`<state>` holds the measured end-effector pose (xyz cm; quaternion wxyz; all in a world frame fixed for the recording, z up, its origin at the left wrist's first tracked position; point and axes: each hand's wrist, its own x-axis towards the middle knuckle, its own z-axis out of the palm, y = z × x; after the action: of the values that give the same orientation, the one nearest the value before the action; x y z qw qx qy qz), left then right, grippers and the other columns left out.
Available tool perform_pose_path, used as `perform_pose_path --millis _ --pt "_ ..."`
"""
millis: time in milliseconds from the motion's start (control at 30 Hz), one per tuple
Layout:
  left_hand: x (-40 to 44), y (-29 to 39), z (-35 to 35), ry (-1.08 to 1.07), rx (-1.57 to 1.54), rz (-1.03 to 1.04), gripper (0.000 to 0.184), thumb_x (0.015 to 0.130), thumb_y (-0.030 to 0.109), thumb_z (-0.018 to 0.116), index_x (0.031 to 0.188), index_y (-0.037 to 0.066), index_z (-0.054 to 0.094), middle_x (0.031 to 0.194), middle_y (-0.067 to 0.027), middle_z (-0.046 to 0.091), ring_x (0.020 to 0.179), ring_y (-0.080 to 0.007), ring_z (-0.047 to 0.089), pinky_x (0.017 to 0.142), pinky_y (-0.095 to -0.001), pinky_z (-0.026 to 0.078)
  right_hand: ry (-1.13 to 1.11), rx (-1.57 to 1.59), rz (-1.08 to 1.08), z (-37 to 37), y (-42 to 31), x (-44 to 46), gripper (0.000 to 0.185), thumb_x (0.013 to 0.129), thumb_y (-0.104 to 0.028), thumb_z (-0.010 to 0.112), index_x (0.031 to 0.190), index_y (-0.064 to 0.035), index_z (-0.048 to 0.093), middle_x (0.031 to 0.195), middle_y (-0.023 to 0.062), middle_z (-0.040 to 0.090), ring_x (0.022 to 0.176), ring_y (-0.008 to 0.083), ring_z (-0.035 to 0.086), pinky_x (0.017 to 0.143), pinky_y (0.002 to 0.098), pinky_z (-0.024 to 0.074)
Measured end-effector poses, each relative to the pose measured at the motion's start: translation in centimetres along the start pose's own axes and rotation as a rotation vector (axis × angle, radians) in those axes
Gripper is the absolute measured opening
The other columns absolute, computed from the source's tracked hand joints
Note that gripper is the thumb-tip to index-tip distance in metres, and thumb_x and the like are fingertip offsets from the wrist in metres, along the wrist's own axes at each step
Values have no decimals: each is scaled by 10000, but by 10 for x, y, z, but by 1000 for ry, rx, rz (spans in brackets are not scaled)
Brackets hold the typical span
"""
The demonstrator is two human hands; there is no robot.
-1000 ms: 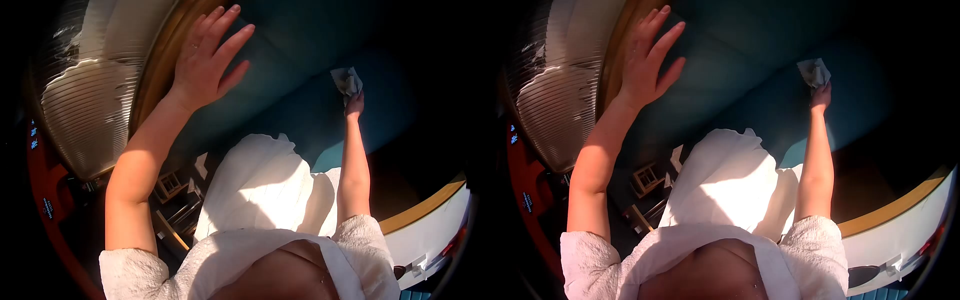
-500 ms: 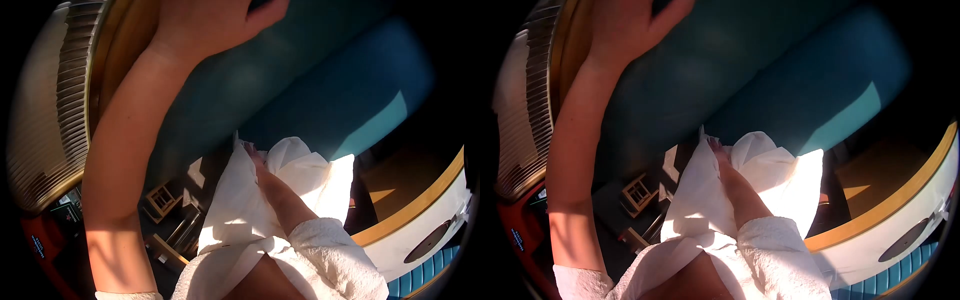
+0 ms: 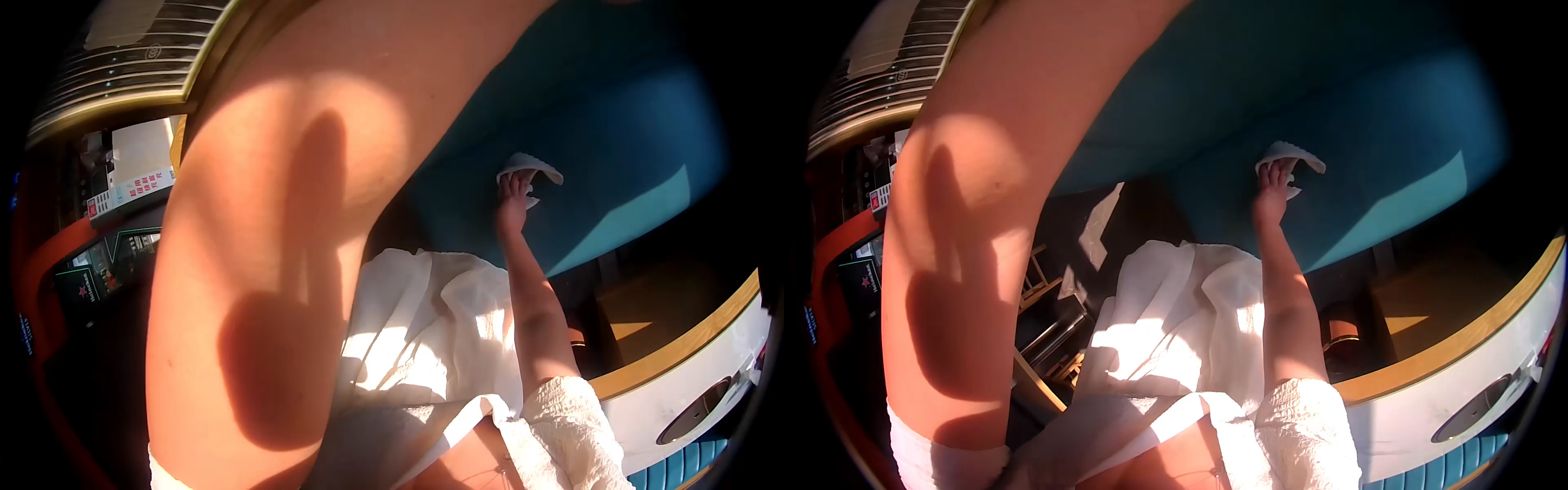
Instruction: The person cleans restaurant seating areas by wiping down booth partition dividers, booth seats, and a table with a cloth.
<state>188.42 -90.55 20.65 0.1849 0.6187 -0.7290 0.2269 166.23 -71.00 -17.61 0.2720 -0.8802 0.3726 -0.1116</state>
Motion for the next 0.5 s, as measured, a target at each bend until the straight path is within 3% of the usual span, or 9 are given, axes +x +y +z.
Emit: perform_pose_path --millis 33,67,100,133,200,333,367,433,500 --pt "-18 9 -9 17 -95 -46 373 758 329 573 993 42 612 1067 -134 565 1080 -291 492 940 -376 375 -227 57 -106 20 -37 -47 402 764 9 447 1141 -80 556 1280 147 456 1209 341 389 977 385 373" --pt "-53 20 -17 14 -107 19 364 722 282 612 1027 83 599 1158 -144 515 1125 -311 459 970 -421 344 -626 90 -260 21 -78 -88 384 778 -27 475 1141 -112 571 1293 124 459 1215 314 400 981 372 379" --pt "-92 35 -30 17 -117 91 396 687 235 651 1061 124 587 1250 -153 465 1171 -331 426 999 -466 312 -1197 51 -187 37 -112 -126 362 811 -84 461 1149 -134 578 1286 105 478 1207 266 425 983 368 382" --pt "-140 58 -60 -150 -234 22 318 687 187 648 989 103 597 1205 -133 492 1150 -296 444 1001 -438 327 -1326 145 -194 15 -136 -143 330 828 -130 430 1105 -137 609 1261 101 501 1162 242 476 976 365 392" --pt "-245 100 -123 -476 -384 -180 330 710 163 636 1027 84 591 1235 -141 473 1179 -310 414 1017 -442 312 -1061 341 -45 32 -137 -181 323 793 -177 466 1066 -122 629 1119 114 597 1028 284 566 908 354 443" --pt "-452 195 -256 -1081 -416 -952 372 818 229 548 1153 69 550 1348 -169 367 1247 -332 344 1035 -407 291 -588 682 270 -30 -51 -109 392 769 16 407 1102 -52 602 1004 168 637 962 289 609 832 341 468" --pt "-480 212 -311 -1095 -341 -1156 363 815 240 542 1136 72 559 1281 -166 448 1189 -320 418 998 -394 344 -421 798 306 -15 -9 -93 406 770 21 400 1139 -13 566 1040 171 627 982 290 600 848 341 454" --pt "-513 261 -366 -1146 -286 -1436 342 819 262 526 1106 82 571 1111 -114 563 1075 -289 512 927 -401 400 -259 538 455 -95 12 -38 443 774 -31 357 1183 33 515 1089 226 590 990 335 579 847 376 436" --pt "-523 312 -400 -1192 -185 -1757 347 816 280 536 1102 87 572 1146 -115 552 1079 -293 512 920 -408 406 -117 495 586 -123 12 -14 417 811 -95 363 1183 32 502 1094 236 584 980 381 564 829 399 430"
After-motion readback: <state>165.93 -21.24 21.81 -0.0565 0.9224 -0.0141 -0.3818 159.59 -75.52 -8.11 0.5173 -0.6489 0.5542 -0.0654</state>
